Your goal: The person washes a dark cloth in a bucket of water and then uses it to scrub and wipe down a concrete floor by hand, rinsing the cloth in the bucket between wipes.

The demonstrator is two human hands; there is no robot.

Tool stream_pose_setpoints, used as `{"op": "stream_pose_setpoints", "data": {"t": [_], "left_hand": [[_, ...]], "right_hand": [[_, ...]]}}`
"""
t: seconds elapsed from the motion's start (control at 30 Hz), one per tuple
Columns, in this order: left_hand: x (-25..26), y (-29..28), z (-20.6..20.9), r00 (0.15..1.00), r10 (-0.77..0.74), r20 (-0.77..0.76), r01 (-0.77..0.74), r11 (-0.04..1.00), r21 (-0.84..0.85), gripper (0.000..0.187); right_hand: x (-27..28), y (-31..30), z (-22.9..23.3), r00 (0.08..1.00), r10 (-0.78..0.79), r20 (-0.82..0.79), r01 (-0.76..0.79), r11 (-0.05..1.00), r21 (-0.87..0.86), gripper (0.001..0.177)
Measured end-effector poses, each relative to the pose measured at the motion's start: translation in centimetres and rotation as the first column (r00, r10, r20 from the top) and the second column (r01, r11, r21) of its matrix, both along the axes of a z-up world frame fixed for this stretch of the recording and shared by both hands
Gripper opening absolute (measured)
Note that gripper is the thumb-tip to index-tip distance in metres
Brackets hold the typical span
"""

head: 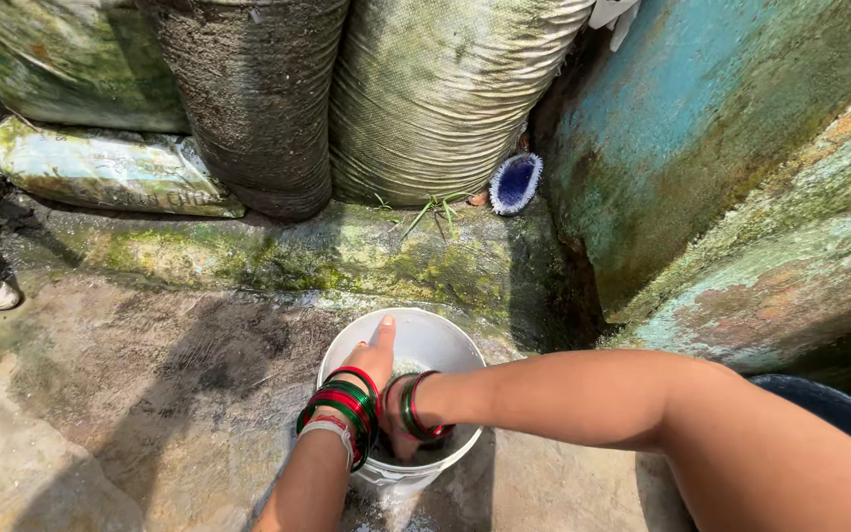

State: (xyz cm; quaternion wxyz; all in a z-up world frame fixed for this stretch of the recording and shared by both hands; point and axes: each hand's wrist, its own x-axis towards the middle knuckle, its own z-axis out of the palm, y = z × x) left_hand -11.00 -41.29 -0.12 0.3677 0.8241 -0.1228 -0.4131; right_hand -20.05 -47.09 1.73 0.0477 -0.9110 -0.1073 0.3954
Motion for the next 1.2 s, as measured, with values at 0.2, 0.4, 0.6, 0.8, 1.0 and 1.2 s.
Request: {"op": "stream_pose_setpoints", "data": {"t": [0.2,0.4,0.6,0.8,1.0,1.2], "left_hand": [[-0.1,-0.1,-1.0,0.997,-0.018,0.071,0.013,0.997,0.073,0.109],[-1.7,0.6,2.5,0.995,0.032,0.092,-0.036,0.998,0.046,0.108],[-1.8,0.9,3.3,0.995,0.094,0.041,-0.094,0.996,-0.002,0.104],[-2.9,1.5,4.3,0.994,0.106,0.006,-0.106,0.993,0.056,0.093],[-4.4,3.3,7.5,0.974,0.075,0.212,-0.052,0.992,-0.115,0.089],[-5.0,6.3,10.0,0.993,0.059,-0.103,-0.118,0.39,-0.913,0.072]], "right_hand": [[-1.0,1.7,-2.4,0.999,0.031,-0.041,-0.029,0.999,0.04,0.039],[2.5,-1.1,-0.1,0.957,-0.243,0.158,0.218,0.963,0.161,0.038],[-0.1,-0.5,-1.1,0.997,-0.083,0.007,0.082,0.992,0.098,0.038],[1.6,0.4,-2.6,0.994,-0.111,0.013,0.103,0.957,0.272,0.037],[1.4,-1.7,3.9,0.956,-0.242,0.163,0.147,0.883,0.445,0.037],[-0.1,-3.4,19.0,0.856,-0.458,0.242,0.147,0.662,0.735,0.037]]}}
